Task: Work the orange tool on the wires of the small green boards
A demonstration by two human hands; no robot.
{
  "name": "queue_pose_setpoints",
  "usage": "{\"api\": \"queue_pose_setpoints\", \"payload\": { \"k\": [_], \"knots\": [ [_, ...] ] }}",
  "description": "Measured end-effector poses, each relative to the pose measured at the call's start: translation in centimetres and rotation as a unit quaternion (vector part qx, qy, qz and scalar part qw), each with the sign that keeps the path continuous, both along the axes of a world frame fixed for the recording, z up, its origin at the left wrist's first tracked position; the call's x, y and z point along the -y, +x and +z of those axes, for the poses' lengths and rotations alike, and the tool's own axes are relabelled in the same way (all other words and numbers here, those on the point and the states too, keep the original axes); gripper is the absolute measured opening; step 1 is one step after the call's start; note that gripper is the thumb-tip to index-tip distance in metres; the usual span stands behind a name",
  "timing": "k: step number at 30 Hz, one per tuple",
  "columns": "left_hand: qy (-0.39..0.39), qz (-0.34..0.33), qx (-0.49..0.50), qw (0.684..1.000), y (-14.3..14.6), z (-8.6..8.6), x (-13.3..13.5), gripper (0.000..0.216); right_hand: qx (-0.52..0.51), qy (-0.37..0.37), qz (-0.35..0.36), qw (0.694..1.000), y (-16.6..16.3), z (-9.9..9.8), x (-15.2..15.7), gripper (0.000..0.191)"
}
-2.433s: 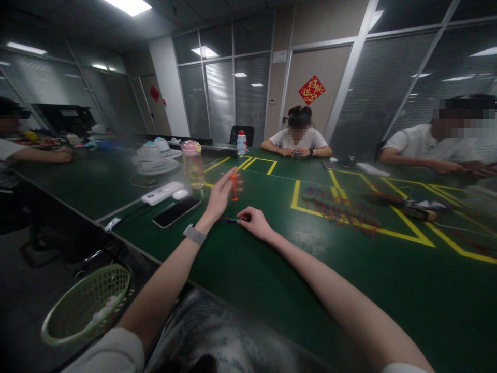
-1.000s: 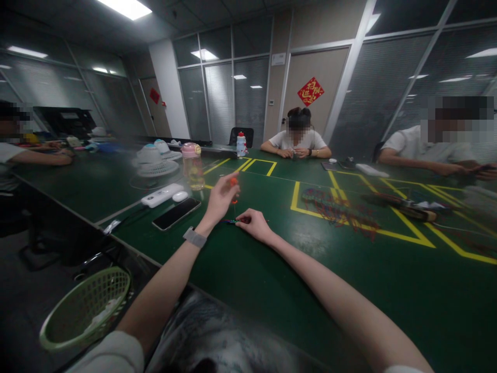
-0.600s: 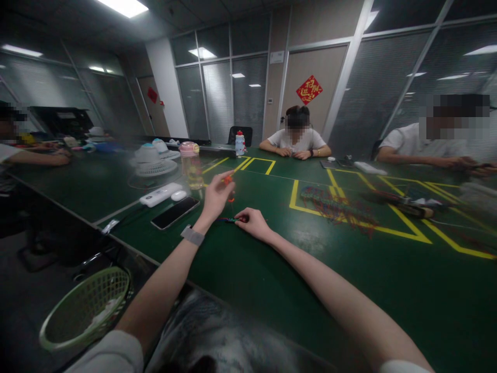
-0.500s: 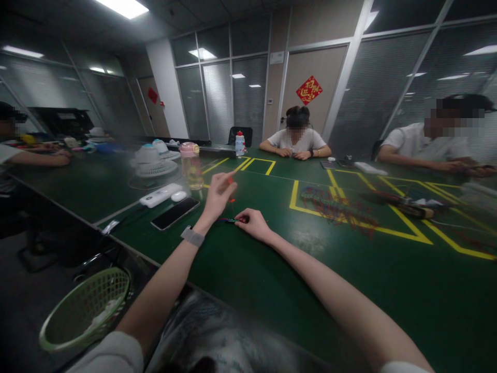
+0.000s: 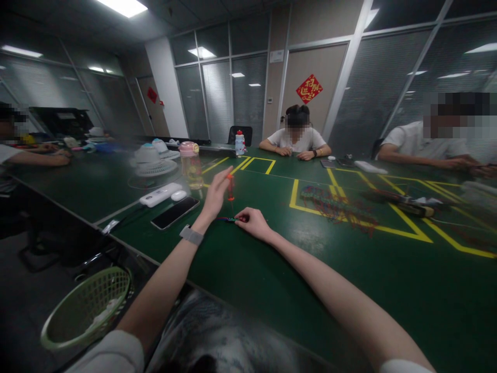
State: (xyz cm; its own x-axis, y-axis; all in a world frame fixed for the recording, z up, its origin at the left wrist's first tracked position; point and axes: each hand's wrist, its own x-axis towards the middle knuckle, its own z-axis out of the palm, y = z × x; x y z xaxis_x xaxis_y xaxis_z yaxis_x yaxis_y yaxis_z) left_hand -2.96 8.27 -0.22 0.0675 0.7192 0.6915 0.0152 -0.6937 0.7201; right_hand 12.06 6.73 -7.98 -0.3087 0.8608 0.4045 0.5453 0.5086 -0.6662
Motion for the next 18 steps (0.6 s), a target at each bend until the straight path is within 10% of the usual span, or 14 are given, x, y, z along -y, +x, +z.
{"api": "queue_pose_setpoints", "payload": {
  "k": [4, 11, 18],
  "knots": [
    [-0.055, -0.073, 0.047, 0.995, 0.39, -0.22, -0.08, 0.036, -0.007, -0.004, 0.003, 1.0, 0.01, 0.04, 0.02, 0.015],
    [0.021, 0.107, -0.019, 0.994, -0.07, -0.02, 0.2, 0.027, -0.011, -0.004, 0.003, 1.0, -0.08, 0.02, 0.03, 0.014],
    [-0.038, -0.052, 0.054, 0.996, 0.4, -0.13, 0.02, 0.038, -0.008, -0.003, 0.005, 1.0, -0.04, -0.03, 0.0, 0.015]
  ]
}}
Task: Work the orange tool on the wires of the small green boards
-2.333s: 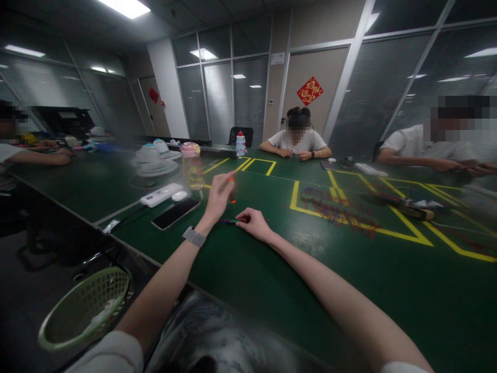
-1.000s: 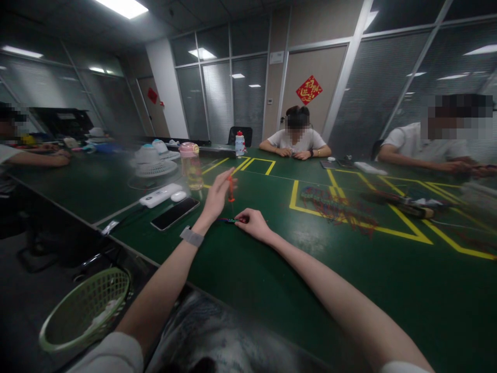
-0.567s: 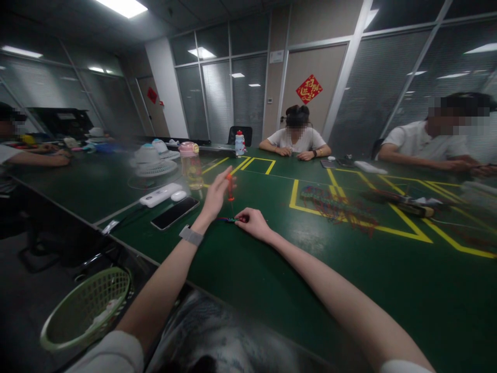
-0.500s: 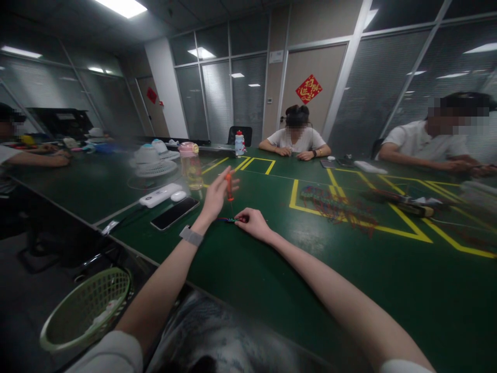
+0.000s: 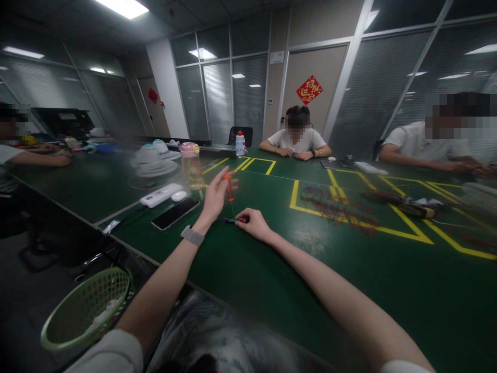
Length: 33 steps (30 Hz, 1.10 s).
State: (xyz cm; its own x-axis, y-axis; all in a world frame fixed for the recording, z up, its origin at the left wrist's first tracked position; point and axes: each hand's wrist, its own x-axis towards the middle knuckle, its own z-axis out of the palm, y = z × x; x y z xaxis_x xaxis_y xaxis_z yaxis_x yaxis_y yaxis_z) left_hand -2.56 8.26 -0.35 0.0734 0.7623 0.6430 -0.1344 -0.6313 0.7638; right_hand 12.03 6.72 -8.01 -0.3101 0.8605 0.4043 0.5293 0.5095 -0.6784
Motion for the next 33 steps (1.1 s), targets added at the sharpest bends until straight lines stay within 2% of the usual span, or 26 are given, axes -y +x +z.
{"api": "queue_pose_setpoints", "payload": {
  "k": [2, 5, 7, 9, 12, 14, 16, 22, 24, 28, 29, 33],
  "knots": [
    [0.005, 0.029, -0.001, 1.0, -0.02, -0.05, 0.07, 0.037, 0.0, -0.001, 0.001, 1.0, 0.02, 0.03, 0.03, 0.014],
    [0.053, 0.14, -0.035, 0.988, -0.37, -0.04, 0.16, 0.027, 0.001, 0.0, -0.002, 1.0, 0.01, 0.11, 0.09, 0.014],
    [0.075, 0.186, -0.056, 0.978, -0.6, -0.03, 0.14, 0.022, 0.002, 0.001, -0.003, 1.0, 0.0, 0.15, 0.13, 0.014],
    [0.068, 0.159, -0.059, 0.983, -0.65, -0.05, 0.05, 0.025, 0.002, 0.002, -0.001, 1.0, 0.0, 0.18, 0.15, 0.015],
    [0.028, 0.048, -0.024, 0.998, -0.37, -0.15, -0.07, 0.034, 0.001, 0.003, 0.002, 1.0, 0.0, 0.15, 0.15, 0.015],
    [0.006, 0.008, 0.007, 1.0, -0.1, -0.23, -0.06, 0.036, 0.0, 0.003, 0.003, 1.0, 0.0, 0.12, 0.14, 0.015],
    [-0.003, 0.02, 0.022, 1.0, 0.06, -0.27, 0.05, 0.036, -0.002, 0.002, 0.001, 1.0, -0.02, 0.12, 0.13, 0.015],
    [0.066, 0.159, -0.042, 0.984, -0.33, -0.06, 0.29, 0.023, 0.004, -0.004, -0.002, 1.0, -0.04, 0.26, 0.18, 0.016],
    [0.065, 0.138, -0.05, 0.987, -0.45, 0.08, 0.21, 0.024, 0.005, -0.002, 0.002, 1.0, -0.04, 0.29, 0.19, 0.016],
    [0.009, 0.039, -0.008, 0.999, -0.53, 0.26, 0.06, 0.03, 0.005, -0.001, 0.003, 1.0, -0.05, 0.33, 0.2, 0.016],
    [0.005, 0.044, -0.002, 0.999, -0.57, 0.28, 0.07, 0.028, 0.006, -0.002, 0.001, 1.0, -0.05, 0.34, 0.21, 0.016],
    [0.043, 0.137, -0.024, 0.989, -0.76, 0.36, 0.24, 0.02, 0.008, -0.005, -0.005, 1.0, -0.06, 0.39, 0.24, 0.017]
  ]
}}
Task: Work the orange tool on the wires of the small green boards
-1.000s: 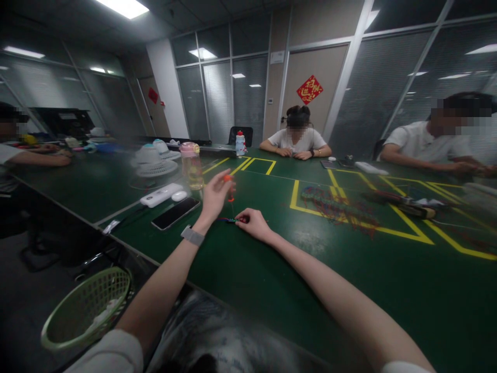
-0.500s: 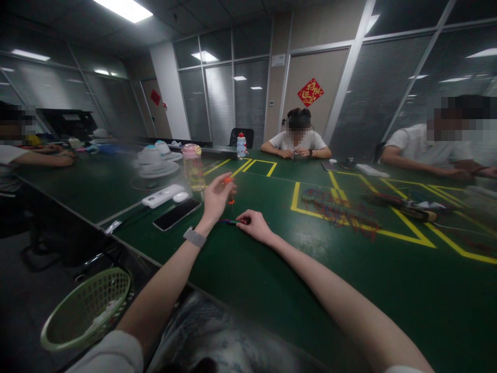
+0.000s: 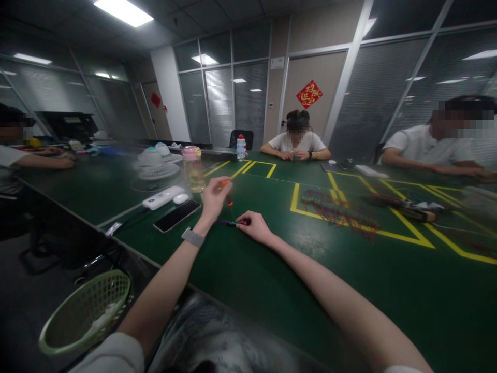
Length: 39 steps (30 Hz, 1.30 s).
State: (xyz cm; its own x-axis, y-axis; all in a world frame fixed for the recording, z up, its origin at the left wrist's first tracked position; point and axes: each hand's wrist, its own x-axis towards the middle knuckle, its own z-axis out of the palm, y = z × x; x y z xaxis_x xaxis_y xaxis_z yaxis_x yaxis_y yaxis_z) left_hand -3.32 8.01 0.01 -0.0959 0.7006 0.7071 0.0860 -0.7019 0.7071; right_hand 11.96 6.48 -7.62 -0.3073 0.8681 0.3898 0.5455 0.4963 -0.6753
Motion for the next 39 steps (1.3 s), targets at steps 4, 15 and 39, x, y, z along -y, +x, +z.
{"api": "queue_pose_setpoints", "payload": {
  "k": [4, 15, 39],
  "knots": [
    [-0.024, -0.06, 0.002, 0.998, 0.24, 0.01, 0.03, 0.029, -0.005, 0.0, 0.005, 1.0, 0.03, -0.02, 0.02, 0.018],
    [0.007, 0.005, -0.02, 1.0, 0.27, -0.19, 0.01, 0.024, 0.006, 0.008, 0.004, 1.0, -0.05, 0.38, 0.34, 0.016],
    [-0.041, -0.087, 0.032, 0.995, 0.55, -0.26, -0.01, 0.032, -0.011, 0.006, 0.017, 1.0, 0.11, -0.12, -0.03, 0.016]
  ]
}}
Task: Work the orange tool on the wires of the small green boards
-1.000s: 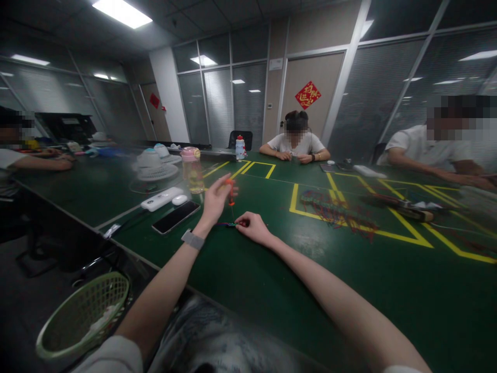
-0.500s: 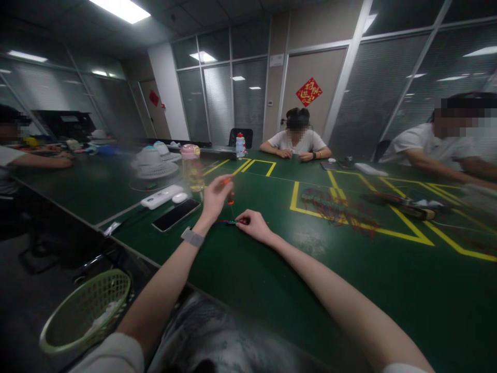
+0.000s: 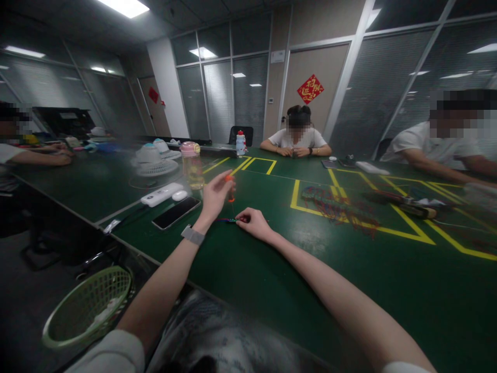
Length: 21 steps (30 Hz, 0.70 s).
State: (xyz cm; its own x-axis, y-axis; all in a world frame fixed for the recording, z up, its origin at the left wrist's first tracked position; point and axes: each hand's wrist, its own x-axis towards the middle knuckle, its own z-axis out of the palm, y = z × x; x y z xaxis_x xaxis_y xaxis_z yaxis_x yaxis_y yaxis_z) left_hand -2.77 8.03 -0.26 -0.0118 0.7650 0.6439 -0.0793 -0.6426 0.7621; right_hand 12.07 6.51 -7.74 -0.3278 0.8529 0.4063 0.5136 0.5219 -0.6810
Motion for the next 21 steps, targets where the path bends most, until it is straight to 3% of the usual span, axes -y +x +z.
{"api": "queue_pose_setpoints", "payload": {
  "k": [4, 11, 18, 21],
  "knots": [
    [0.046, 0.092, -0.059, 0.993, -0.35, 0.15, 0.14, 0.02, 0.004, -0.002, -0.004, 1.0, -0.01, 0.15, 0.16, 0.015],
    [-0.018, -0.058, 0.016, 0.998, 0.21, -0.1, -0.2, 0.036, 0.003, -0.003, 0.003, 1.0, 0.06, -0.15, -0.15, 0.016],
    [0.054, 0.091, -0.071, 0.992, -0.2, 0.0, 0.1, 0.025, 0.009, 0.003, -0.003, 1.0, 0.07, -0.22, -0.19, 0.016],
    [0.04, 0.036, -0.053, 0.997, -0.12, -0.03, 0.0, 0.029, 0.011, 0.002, -0.005, 1.0, 0.08, -0.19, -0.21, 0.015]
  ]
}}
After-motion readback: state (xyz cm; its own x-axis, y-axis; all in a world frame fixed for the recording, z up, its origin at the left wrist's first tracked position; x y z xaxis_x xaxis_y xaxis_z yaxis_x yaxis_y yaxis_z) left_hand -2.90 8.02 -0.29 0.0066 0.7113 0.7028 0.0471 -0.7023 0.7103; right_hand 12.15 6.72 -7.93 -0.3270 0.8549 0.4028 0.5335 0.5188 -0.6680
